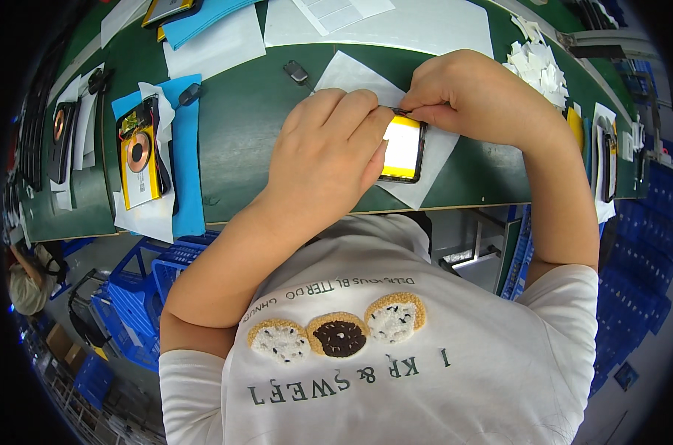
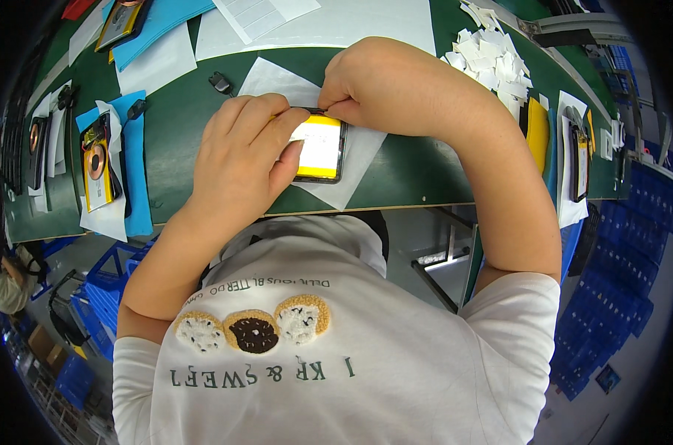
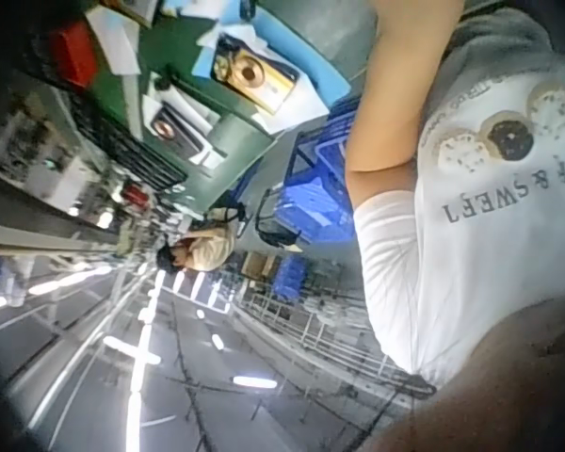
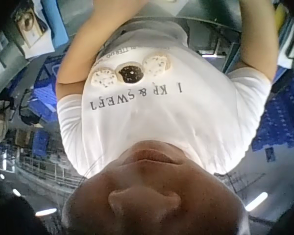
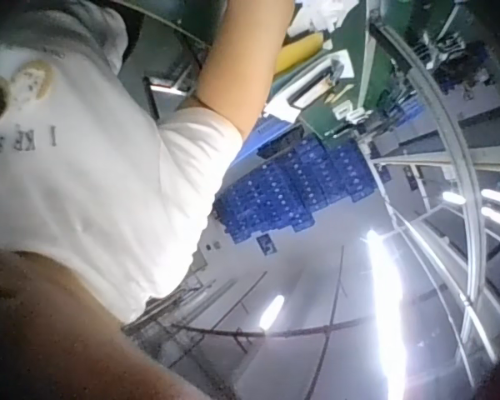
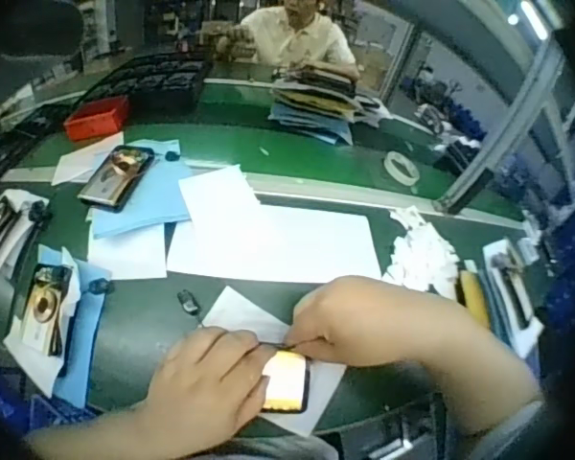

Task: Assemble electronic components by placing a battery into a plastic casing and applying adhesive tape.

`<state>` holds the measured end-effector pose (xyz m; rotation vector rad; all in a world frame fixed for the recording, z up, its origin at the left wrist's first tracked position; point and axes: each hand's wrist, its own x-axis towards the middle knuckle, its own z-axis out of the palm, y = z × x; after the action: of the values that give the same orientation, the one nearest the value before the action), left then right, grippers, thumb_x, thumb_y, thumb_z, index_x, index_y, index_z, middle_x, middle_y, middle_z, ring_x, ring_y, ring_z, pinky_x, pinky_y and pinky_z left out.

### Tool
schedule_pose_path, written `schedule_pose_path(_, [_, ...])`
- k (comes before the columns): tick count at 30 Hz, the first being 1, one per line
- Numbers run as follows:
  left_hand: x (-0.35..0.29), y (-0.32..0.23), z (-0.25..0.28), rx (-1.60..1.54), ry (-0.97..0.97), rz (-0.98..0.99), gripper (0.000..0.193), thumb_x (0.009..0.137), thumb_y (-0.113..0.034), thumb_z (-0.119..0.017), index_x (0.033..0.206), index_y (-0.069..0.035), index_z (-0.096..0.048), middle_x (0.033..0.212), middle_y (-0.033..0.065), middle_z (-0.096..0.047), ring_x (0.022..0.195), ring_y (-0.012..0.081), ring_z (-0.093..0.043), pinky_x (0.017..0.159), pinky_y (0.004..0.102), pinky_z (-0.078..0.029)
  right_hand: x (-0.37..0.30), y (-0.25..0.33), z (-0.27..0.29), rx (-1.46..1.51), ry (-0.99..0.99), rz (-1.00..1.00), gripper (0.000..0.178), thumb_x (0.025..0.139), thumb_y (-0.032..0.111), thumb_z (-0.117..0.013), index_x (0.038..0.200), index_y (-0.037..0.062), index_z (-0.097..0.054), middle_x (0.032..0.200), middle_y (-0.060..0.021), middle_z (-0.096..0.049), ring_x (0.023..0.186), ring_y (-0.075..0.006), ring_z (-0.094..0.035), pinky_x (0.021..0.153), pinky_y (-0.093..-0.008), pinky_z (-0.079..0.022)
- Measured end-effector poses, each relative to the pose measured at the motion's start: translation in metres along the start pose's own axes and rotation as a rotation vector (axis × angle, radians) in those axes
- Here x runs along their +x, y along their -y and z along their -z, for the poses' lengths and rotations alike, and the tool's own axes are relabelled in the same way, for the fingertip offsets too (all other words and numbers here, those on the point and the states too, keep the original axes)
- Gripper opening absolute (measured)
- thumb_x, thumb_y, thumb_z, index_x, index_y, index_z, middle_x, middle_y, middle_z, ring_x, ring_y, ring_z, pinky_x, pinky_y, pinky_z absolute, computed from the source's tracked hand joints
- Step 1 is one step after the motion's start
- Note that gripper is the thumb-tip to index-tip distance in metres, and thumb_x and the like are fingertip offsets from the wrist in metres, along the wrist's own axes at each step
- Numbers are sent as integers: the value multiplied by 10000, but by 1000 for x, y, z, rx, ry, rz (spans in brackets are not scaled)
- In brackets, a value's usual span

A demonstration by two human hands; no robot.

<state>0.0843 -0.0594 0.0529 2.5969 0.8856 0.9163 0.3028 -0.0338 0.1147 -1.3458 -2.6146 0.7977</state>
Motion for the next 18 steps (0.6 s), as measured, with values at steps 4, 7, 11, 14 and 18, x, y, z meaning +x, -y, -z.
schedule_pose_path(4, [0,0,0,-3,5,0,347,731,-110,-722,1069,-75,-653,1080,53,-593,978,271,-555,835,391,-475,-1,1,1,16,7,-10,129,776,71,-656,864,23,-738,795,-133,-660,751,-314,-624,704,-383,-505])
schedule_pose_path(7, [0,1,-2,32,-3,-28,342,723,-145,-710,1049,-72,-632,1071,36,-560,981,243,-533,863,371,-455,-2,0,2,24,8,-11,128,775,69,-657,864,24,-738,793,-131,-659,752,-312,-624,704,-382,-505])
schedule_pose_path(11, [-1,1,-3,32,-3,-31,344,727,-144,-708,1055,-69,-631,1072,39,-559,982,244,-533,865,374,-453,0,-1,1,14,15,1,129,771,66,-658,863,28,-739,794,-129,-661,749,-311,-623,704,-382,-504])
schedule_pose_path(14, [-1,1,-3,29,0,-32,347,731,-145,-706,1062,-67,-632,1073,41,-559,985,245,-533,866,376,-451,-1,-1,0,22,-6,-4,121,769,68,-657,849,27,-738,800,-130,-664,750,-313,-624,703,-383,-504])
schedule_pose_path(18, [1,0,-1,3,0,-4,342,731,-102,-724,1064,-69,-657,1074,58,-591,969,272,-555,832,392,-478,-2,1,-1,-56,-23,34,121,754,32,-717,868,-5,-727,792,-125,-669,735,-297,-633,667,-370,-505])
